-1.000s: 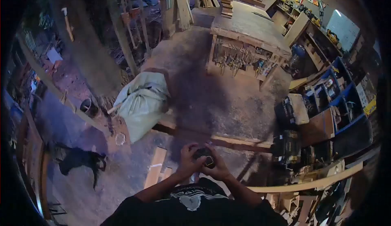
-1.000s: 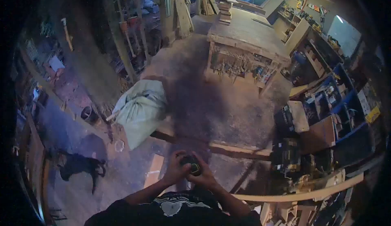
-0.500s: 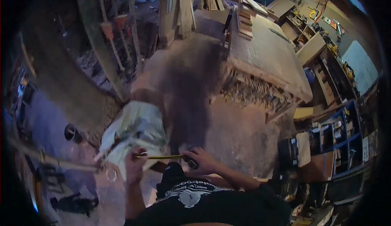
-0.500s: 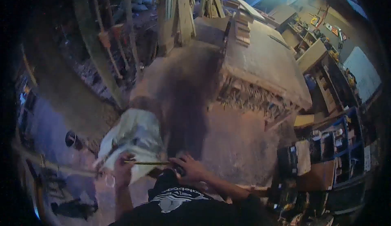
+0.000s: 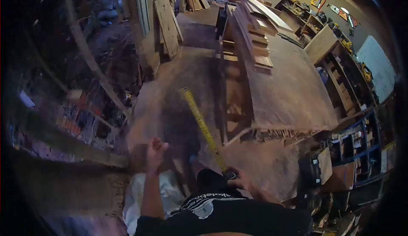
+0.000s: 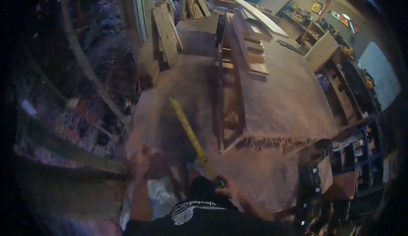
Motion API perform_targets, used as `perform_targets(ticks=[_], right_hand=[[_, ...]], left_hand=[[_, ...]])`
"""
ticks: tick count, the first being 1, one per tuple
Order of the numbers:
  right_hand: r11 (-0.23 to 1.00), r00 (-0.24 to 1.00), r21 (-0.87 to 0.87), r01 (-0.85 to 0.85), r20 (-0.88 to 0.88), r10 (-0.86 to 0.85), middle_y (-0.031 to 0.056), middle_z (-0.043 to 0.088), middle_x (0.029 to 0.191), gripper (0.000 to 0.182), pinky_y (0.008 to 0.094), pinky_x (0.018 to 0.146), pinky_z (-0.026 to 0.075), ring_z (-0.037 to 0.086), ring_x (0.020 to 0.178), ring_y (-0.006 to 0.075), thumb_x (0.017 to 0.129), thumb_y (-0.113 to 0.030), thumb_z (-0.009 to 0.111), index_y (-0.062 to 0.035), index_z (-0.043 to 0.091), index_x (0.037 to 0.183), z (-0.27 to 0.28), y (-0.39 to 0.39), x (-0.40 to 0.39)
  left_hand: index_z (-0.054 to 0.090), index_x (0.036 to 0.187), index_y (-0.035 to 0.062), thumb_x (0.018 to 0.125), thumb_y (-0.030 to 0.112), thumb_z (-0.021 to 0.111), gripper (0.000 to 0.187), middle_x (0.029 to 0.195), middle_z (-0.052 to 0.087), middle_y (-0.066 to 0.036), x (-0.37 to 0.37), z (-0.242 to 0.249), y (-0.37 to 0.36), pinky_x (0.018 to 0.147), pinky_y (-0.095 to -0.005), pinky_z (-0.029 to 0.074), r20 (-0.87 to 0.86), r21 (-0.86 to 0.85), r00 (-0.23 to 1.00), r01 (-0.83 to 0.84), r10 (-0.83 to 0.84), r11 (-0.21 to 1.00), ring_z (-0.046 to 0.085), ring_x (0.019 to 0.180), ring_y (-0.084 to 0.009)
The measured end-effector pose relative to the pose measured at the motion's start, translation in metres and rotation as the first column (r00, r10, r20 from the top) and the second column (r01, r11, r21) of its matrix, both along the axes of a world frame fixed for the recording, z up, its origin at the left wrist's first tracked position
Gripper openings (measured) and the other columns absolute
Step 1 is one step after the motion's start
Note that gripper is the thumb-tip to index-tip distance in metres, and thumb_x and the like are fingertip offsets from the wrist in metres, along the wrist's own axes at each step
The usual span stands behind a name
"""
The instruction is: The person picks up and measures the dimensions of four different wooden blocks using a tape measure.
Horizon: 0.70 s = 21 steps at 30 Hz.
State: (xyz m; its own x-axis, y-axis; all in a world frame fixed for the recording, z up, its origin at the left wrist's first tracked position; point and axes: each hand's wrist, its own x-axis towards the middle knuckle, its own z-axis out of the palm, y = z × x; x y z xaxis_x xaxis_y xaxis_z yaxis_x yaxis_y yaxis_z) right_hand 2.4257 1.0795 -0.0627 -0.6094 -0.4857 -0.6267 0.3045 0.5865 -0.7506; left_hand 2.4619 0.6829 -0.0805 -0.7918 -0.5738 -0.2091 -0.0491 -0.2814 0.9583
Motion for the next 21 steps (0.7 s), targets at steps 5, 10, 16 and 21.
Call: perform_targets(ticks=[5, 10, 16, 21], right_hand=[[0.899, 0.951, -0.355, 0.256, -0.071, -0.300, 0.0099, 0.067, 0.110, 0.076, 0.0352, 0.088, 0.052, 0.064, 0.100, 0.0216, 0.072, -0.003, 0.076, -0.0098, 0.048, 0.143, -0.040, -0.094, -0.176], [0.941, 0.974, -0.265, 0.212, -0.021, -0.226, 0.0071, 0.063, 0.087, 0.073, 0.0317, 0.056, 0.049, 0.060, 0.066, 0.0162, 0.075, 0.000, 0.071, -0.0095, 0.045, 0.142, 0.052, -0.210, -0.371], [0.855, 0.974, -0.467, 0.225, 0.095, -0.204, 0.0065, 0.062, 0.089, 0.070, 0.0310, 0.058, 0.050, 0.061, 0.069, 0.0151, 0.075, 0.000, 0.070, -0.0076, 0.045, 0.140, 0.053, -0.341, -0.573], [0.807, 0.940, -0.499, 0.316, 0.051, -0.337, 0.0093, 0.065, 0.102, 0.069, 0.0329, 0.069, 0.055, 0.066, 0.080, 0.0171, 0.074, 0.000, 0.072, -0.0056, 0.046, 0.138, 0.017, -0.443, -0.732]], left_hand=[[0.050, 0.139, -0.0007, 0.086, 0.022, 0.081, 0.066, 0.127, 0.059, -0.010, -0.170, -0.078, -0.040, 0.102, -0.0328, 0.045, 0.203, -0.006, 0.977, 0.070, -0.068, 0.998, 0.058, 0.112, -0.0177], [0.060, 0.129, 0.0002, 0.087, 0.020, 0.080, 0.051, 0.118, 0.063, -0.010, -0.287, -0.035, -0.125, 0.095, -0.0321, 0.051, 0.277, -0.099, 0.959, 0.089, -0.059, 0.991, 0.062, 0.106, -0.0178], [0.061, 0.127, 0.0015, 0.089, 0.018, 0.077, 0.044, 0.106, 0.063, -0.004, -0.417, -0.078, -0.251, 0.071, -0.0261, 0.052, 0.139, 0.032, 0.959, -0.255, 0.248, 0.966, 0.062, 0.090, -0.0126], [0.059, 0.127, 0.0022, 0.091, 0.017, 0.075, 0.043, 0.102, 0.061, -0.001, -0.579, -0.077, -0.356, 0.063, -0.0239, 0.047, 0.212, 0.106, 0.955, -0.235, 0.208, 0.966, 0.058, 0.081, -0.0103]])
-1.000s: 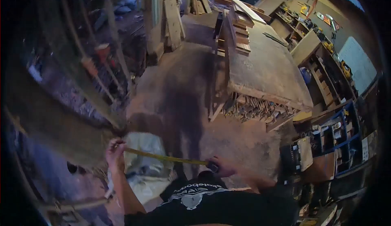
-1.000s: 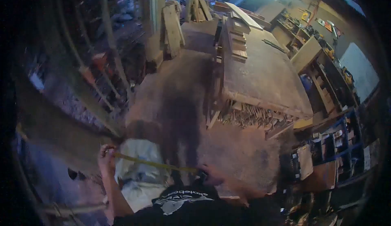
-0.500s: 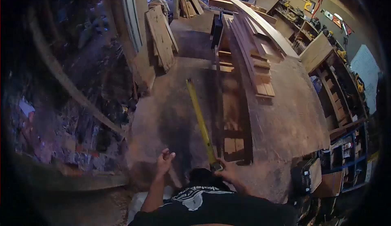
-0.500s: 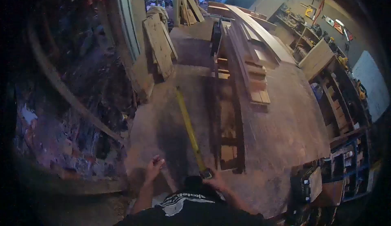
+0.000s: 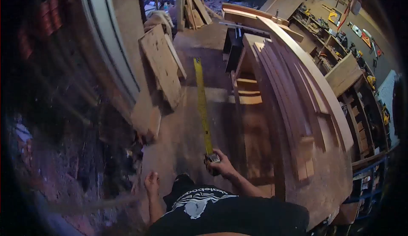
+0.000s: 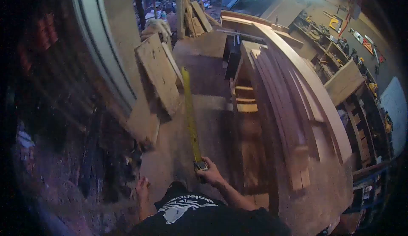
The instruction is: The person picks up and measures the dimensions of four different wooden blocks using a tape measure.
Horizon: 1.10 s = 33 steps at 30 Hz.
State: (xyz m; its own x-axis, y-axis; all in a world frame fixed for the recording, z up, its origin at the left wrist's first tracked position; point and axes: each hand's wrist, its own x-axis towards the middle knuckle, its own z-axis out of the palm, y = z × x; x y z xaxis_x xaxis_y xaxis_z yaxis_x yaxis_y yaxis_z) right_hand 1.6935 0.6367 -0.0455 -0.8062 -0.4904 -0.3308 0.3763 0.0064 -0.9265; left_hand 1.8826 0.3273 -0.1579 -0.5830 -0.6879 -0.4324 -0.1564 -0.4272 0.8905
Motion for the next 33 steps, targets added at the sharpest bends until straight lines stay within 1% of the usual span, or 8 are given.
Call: perform_targets(ticks=[3, 5, 8, 13, 16, 21, 29, 33], right_hand=[[0.996, 0.982, 0.013, 0.089, 0.167, -0.090, 0.0101, 0.066, 0.107, 0.069, 0.0337, 0.073, 0.056, 0.067, 0.086, 0.0179, 0.074, 0.000, 0.072, -0.0059, 0.047, 0.138, 0.004, -0.025, -0.082], [0.975, 0.983, 0.146, 0.169, -0.102, -0.155, 0.0080, 0.065, 0.105, 0.068, 0.0334, 0.074, 0.056, 0.066, 0.089, 0.0172, 0.073, 0.002, 0.072, -0.0066, 0.049, 0.137, -0.003, -0.034, -0.139], [0.958, 0.953, 0.071, 0.277, 0.105, -0.283, 0.0061, 0.064, 0.102, 0.070, 0.0328, 0.074, 0.056, 0.065, 0.090, 0.0162, 0.071, 0.004, 0.072, -0.0076, 0.049, 0.137, 0.038, -0.043, -0.215], [0.884, 0.898, 0.165, 0.437, -0.137, -0.419, 0.0061, 0.063, 0.099, 0.072, 0.0323, 0.071, 0.055, 0.064, 0.084, 0.0162, 0.069, 0.006, 0.071, -0.0072, 0.049, 0.137, 0.006, -0.054, -0.373], [0.863, 0.858, 0.058, 0.502, 0.092, -0.506, 0.0065, 0.063, 0.098, 0.073, 0.0320, 0.072, 0.055, 0.064, 0.085, 0.0164, 0.069, 0.006, 0.072, -0.0069, 0.049, 0.137, 0.015, -0.061, -0.492], [0.897, 0.904, 0.121, 0.426, -0.110, -0.414, 0.0058, 0.063, 0.102, 0.074, 0.0326, 0.075, 0.056, 0.065, 0.082, 0.0155, 0.072, -0.003, 0.077, -0.0063, 0.046, 0.139, 0.034, -0.068, -0.684], [0.851, 0.834, 0.055, 0.523, -0.242, -0.497, 0.0051, 0.061, 0.101, 0.077, 0.0298, 0.075, 0.053, 0.062, 0.085, 0.0134, 0.070, -0.005, 0.079, -0.0060, 0.046, 0.140, 0.066, -0.112, -0.958], [0.776, 0.767, 0.088, 0.625, -0.259, -0.588, 0.0059, 0.061, 0.101, 0.075, 0.0302, 0.077, 0.053, 0.062, 0.087, 0.0141, 0.070, -0.006, 0.079, -0.0055, 0.047, 0.138, 0.030, -0.131, -1.063]], left_hand=[[0.059, 0.128, 0.0036, 0.092, 0.018, 0.074, 0.042, 0.103, 0.061, -0.001, -0.126, 0.030, -0.039, 0.069, -0.0233, 0.047, 0.032, 0.003, 0.990, 0.140, -0.140, 0.990, 0.058, 0.084, -0.0098], [0.059, 0.128, 0.0038, 0.093, 0.016, 0.072, 0.039, 0.103, 0.062, -0.001, -0.235, 0.104, -0.053, 0.074, -0.0228, 0.048, -0.028, -0.153, 0.981, 0.187, -0.194, 0.970, 0.058, 0.087, -0.0095], [0.058, 0.128, 0.0011, 0.095, 0.014, 0.069, 0.037, 0.106, 0.063, -0.003, -0.385, 0.137, -0.092, 0.079, -0.0242, 0.049, -0.113, -0.274, 0.919, 0.337, -0.378, 0.901, 0.058, 0.092, -0.0095], [0.059, 0.124, -0.0011, 0.096, 0.014, 0.067, 0.032, 0.105, 0.064, -0.003, -0.622, 0.151, -0.114, 0.080, -0.0273, 0.051, -0.234, -0.407, 0.800, 0.435, -0.552, 0.803, 0.059, 0.089, -0.0101], [0.060, 0.122, -0.0009, 0.095, 0.013, 0.068, 0.031, 0.102, 0.065, -0.004, -0.740, 0.109, -0.115, 0.078, -0.0271, 0.051, -0.200, -0.303, 0.801, 0.497, -0.564, 0.813, 0.060, 0.086, -0.0101], [0.059, 0.125, -0.0002, 0.094, 0.011, 0.068, 0.034, 0.106, 0.063, -0.004, -0.854, 0.116, -0.109, 0.077, -0.0256, 0.052, -0.140, -0.151, 0.831, 0.520, -0.538, 0.841, 0.061, 0.089, -0.0113], [0.057, 0.129, -0.0011, 0.094, 0.012, 0.068, 0.038, 0.112, 0.062, -0.006, -1.051, 0.110, -0.179, 0.081, -0.0273, 0.054, -0.095, -0.131, 0.967, 0.224, -0.237, 0.966, 0.062, 0.096, -0.0137], [0.055, 0.131, -0.0019, 0.095, 0.010, 0.067, 0.040, 0.117, 0.062, -0.008, -1.219, 0.106, -0.214, 0.089, -0.0277, 0.051, -0.159, -0.217, 0.910, 0.346, -0.383, 0.913, 0.061, 0.104, -0.0147]])
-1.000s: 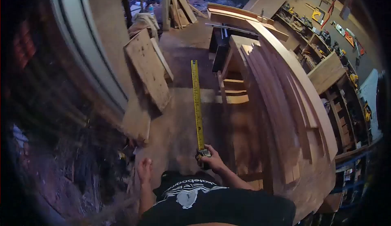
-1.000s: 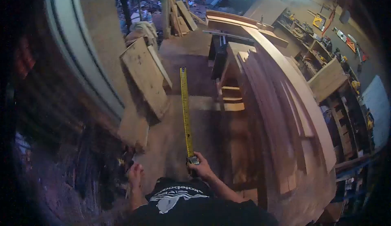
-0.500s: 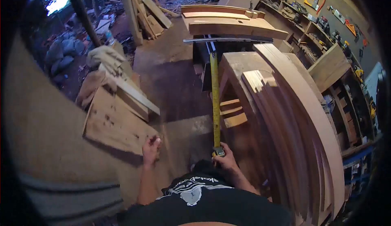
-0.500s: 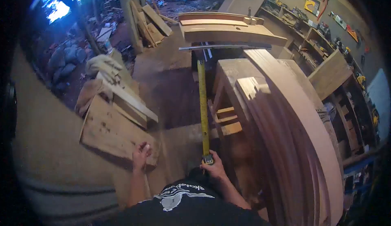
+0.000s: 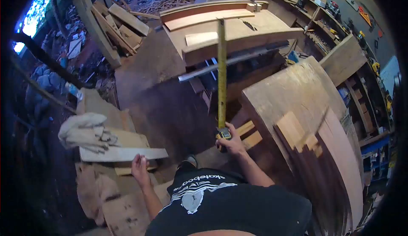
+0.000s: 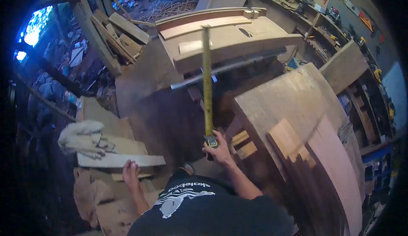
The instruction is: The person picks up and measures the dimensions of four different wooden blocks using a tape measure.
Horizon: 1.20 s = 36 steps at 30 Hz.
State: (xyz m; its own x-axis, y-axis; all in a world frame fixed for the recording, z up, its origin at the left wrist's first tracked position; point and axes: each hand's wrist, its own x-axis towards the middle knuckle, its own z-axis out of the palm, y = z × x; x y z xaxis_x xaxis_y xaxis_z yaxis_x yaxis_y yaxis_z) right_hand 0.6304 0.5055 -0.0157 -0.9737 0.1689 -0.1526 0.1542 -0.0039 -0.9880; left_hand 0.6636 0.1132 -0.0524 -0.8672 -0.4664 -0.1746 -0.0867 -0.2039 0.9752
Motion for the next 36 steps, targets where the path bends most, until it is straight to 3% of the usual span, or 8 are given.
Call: perform_targets(ticks=[5, 10, 15, 20, 25, 30, 34, 36], right_hand=[[0.908, 0.952, -0.295, 0.298, 0.156, -0.262, 0.0076, 0.063, 0.095, 0.070, 0.0312, 0.069, 0.056, 0.065, 0.081, 0.0171, 0.072, -0.003, 0.076, -0.0080, 0.048, 0.136, 0.021, -0.024, -0.090], [0.891, 0.893, -0.075, 0.449, 0.082, -0.443, 0.0061, 0.063, 0.092, 0.063, 0.0298, 0.067, 0.056, 0.066, 0.077, 0.0151, 0.074, -0.003, 0.073, -0.0067, 0.050, 0.132, 0.036, -0.019, -0.166], [0.820, 0.824, -0.077, 0.567, 0.040, -0.566, 0.0062, 0.064, 0.097, 0.064, 0.0304, 0.075, 0.055, 0.064, 0.084, 0.0140, 0.072, -0.007, 0.075, -0.0031, 0.049, 0.131, 0.013, -0.010, -0.243], [0.720, 0.721, 0.062, 0.691, 0.006, -0.693, 0.0082, 0.063, 0.094, 0.068, 0.0306, 0.069, 0.056, 0.065, 0.079, 0.0158, 0.070, -0.008, 0.076, -0.0027, 0.048, 0.132, 0.021, -0.010, -0.315], [0.627, 0.623, 0.004, 0.779, 0.104, -0.775, 0.0086, 0.064, 0.095, 0.071, 0.0306, 0.068, 0.055, 0.064, 0.077, 0.0156, 0.070, -0.008, 0.076, -0.0026, 0.047, 0.134, 0.046, -0.030, -0.345], [0.378, 0.358, 0.182, 0.908, 0.133, -0.924, 0.0057, 0.062, 0.100, 0.072, 0.0285, 0.073, 0.052, 0.059, 0.084, 0.0125, 0.068, -0.006, 0.078, -0.0039, 0.049, 0.134, 0.056, -0.075, -0.357], [0.162, 0.130, 0.227, 0.960, 0.149, -0.980, 0.0034, 0.061, 0.093, 0.070, 0.0286, 0.069, 0.052, 0.060, 0.078, 0.0116, 0.069, -0.003, 0.076, -0.0044, 0.049, 0.134, 0.105, -0.134, -0.396], [0.130, 0.086, 0.309, 0.942, 0.151, -0.985, 0.0027, 0.061, 0.089, 0.071, 0.0292, 0.066, 0.053, 0.060, 0.073, 0.0120, 0.069, -0.003, 0.076, -0.0050, 0.049, 0.134, 0.126, -0.169, -0.413]], left_hand=[[0.057, 0.131, -0.0007, 0.089, 0.014, 0.075, 0.048, 0.123, 0.062, -0.010, -0.251, 0.103, 0.018, 0.103, -0.0338, 0.045, -0.146, -0.404, 0.901, 0.323, -0.409, 0.856, 0.059, 0.116, -0.0209], [0.052, 0.137, -0.0003, 0.076, 0.031, 0.086, 0.076, 0.137, 0.055, -0.019, -0.479, 0.149, 0.102, 0.111, -0.0398, 0.039, -0.043, -0.897, 0.620, 0.321, -0.784, 0.303, 0.051, 0.130, -0.0316], [0.037, 0.146, -0.0043, 0.064, 0.054, 0.088, 0.113, 0.143, 0.046, -0.028, -0.643, 0.100, 0.229, 0.114, -0.0451, 0.036, 0.155, -0.940, 0.378, 0.341, -0.913, -0.018, 0.042, 0.136, -0.0412], [0.018, 0.153, -0.0078, 0.047, 0.071, 0.089, 0.150, 0.149, 0.031, -0.040, -0.709, 0.080, 0.319, 0.111, -0.0588, 0.035, 0.646, -0.755, 0.246, 0.346, -0.722, -0.557, 0.034, 0.138, -0.0551], [0.018, 0.153, -0.0076, 0.041, 0.073, 0.089, 0.155, 0.133, 0.042, -0.039, -0.709, 0.094, 0.325, 0.102, -0.0599, 0.041, 0.693, -0.705, 0.102, 0.300, -0.713, -0.642, 0.045, 0.126, -0.0528], [0.017, 0.152, -0.0075, 0.045, 0.062, 0.094, 0.149, 0.123, 0.053, -0.034, -0.737, 0.096, 0.331, 0.091, -0.0510, 0.051, 0.599, -0.779, 0.135, 0.326, -0.789, -0.536, 0.057, 0.115, -0.0452], [0.034, 0.145, -0.0098, 0.058, 0.053, 0.094, 0.123, 0.109, 0.066, -0.028, -0.781, 0.087, 0.350, 0.083, -0.0440, 0.056, 0.634, -0.635, -0.141, 0.466, -0.760, -0.616, 0.067, 0.101, -0.0364], [0.052, 0.130, -0.0117, 0.072, 0.044, 0.088, 0.088, 0.099, 0.072, -0.022, -0.799, 0.076, 0.351, 0.079, -0.0396, 0.057, 0.500, -0.279, -0.428, 0.743, -0.753, -0.608, 0.072, 0.092, -0.0276]])
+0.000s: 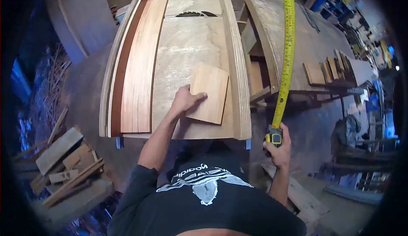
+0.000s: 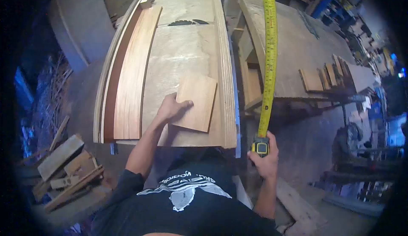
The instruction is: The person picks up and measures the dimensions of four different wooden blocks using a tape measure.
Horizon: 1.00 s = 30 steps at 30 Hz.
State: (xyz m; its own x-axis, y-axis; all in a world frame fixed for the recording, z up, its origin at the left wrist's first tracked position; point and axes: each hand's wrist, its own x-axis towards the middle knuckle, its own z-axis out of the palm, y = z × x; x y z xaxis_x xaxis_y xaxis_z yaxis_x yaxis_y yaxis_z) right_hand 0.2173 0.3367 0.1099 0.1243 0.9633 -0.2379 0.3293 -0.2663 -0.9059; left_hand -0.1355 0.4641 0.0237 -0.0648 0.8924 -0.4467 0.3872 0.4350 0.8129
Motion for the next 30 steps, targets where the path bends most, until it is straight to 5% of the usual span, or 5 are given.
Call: perform_targets(ticks=[5, 8, 10, 14, 30], right_hand=[[0.998, 0.998, -0.060, -0.008, -0.058, 0.005, 0.0042, 0.064, 0.094, 0.071, 0.0306, 0.070, 0.053, 0.062, 0.079, 0.0131, 0.070, -0.008, 0.079, -0.0064, 0.051, 0.135, 0.026, -0.084, -0.069], [0.992, 0.989, -0.047, -0.121, 0.081, 0.124, 0.0075, 0.066, 0.097, 0.070, 0.0331, 0.078, 0.053, 0.065, 0.086, 0.0178, 0.069, -0.013, 0.080, -0.0059, 0.053, 0.132, 0.001, -0.112, -0.100], [0.976, 0.993, -0.214, -0.035, 0.107, 0.059, 0.0137, 0.067, 0.103, 0.071, 0.0386, 0.086, 0.053, 0.067, 0.095, 0.0282, 0.067, -0.018, 0.081, -0.0049, 0.054, 0.131, -0.002, -0.118, -0.117], [0.994, 0.945, -0.099, -0.044, 0.319, 0.074, 0.0195, 0.064, 0.115, 0.075, 0.0469, 0.095, 0.049, 0.061, 0.111, 0.0401, 0.064, -0.021, 0.080, -0.0076, 0.053, 0.133, -0.016, -0.133, -0.119], [0.985, 0.822, -0.168, 0.051, 0.567, 0.054, 0.0172, 0.055, 0.119, 0.078, 0.0512, 0.098, 0.046, 0.054, 0.117, 0.0392, 0.068, -0.026, 0.074, -0.0121, 0.047, 0.140, -0.011, -0.149, -0.126]], left_hand=[[0.059, 0.118, -0.0087, 0.088, 0.031, 0.078, 0.054, 0.104, 0.070, -0.019, 0.002, -0.013, -0.038, 0.085, -0.0361, 0.055, 0.202, 0.309, 0.976, -0.146, 0.085, 0.940, 0.068, 0.096, -0.0224], [0.047, 0.130, -0.0046, 0.095, 0.026, 0.071, 0.052, 0.117, 0.063, -0.017, 0.021, 0.001, -0.053, 0.093, -0.0343, 0.051, 0.687, 0.325, 0.720, -0.423, 0.096, 0.846, 0.061, 0.107, -0.0218], [0.047, 0.130, -0.0045, 0.096, 0.025, 0.070, 0.051, 0.117, 0.063, -0.017, 0.027, 0.020, -0.058, 0.092, -0.0342, 0.051, 0.723, 0.319, 0.687, -0.430, 0.077, 0.845, 0.062, 0.106, -0.0213], [0.046, 0.130, -0.0044, 0.098, 0.021, 0.065, 0.045, 0.117, 0.062, -0.016, 0.021, 0.036, -0.060, 0.092, -0.0332, 0.052, 0.741, 0.330, 0.670, -0.412, 0.037, 0.850, 0.061, 0.105, -0.0200], [0.048, 0.130, -0.0028, 0.102, 0.018, 0.060, 0.037, 0.120, 0.061, -0.015, 0.019, 0.042, -0.057, 0.092, -0.0351, 0.053, 0.807, 0.287, 0.586, -0.494, 0.071, 0.821, 0.063, 0.104, -0.0208]])
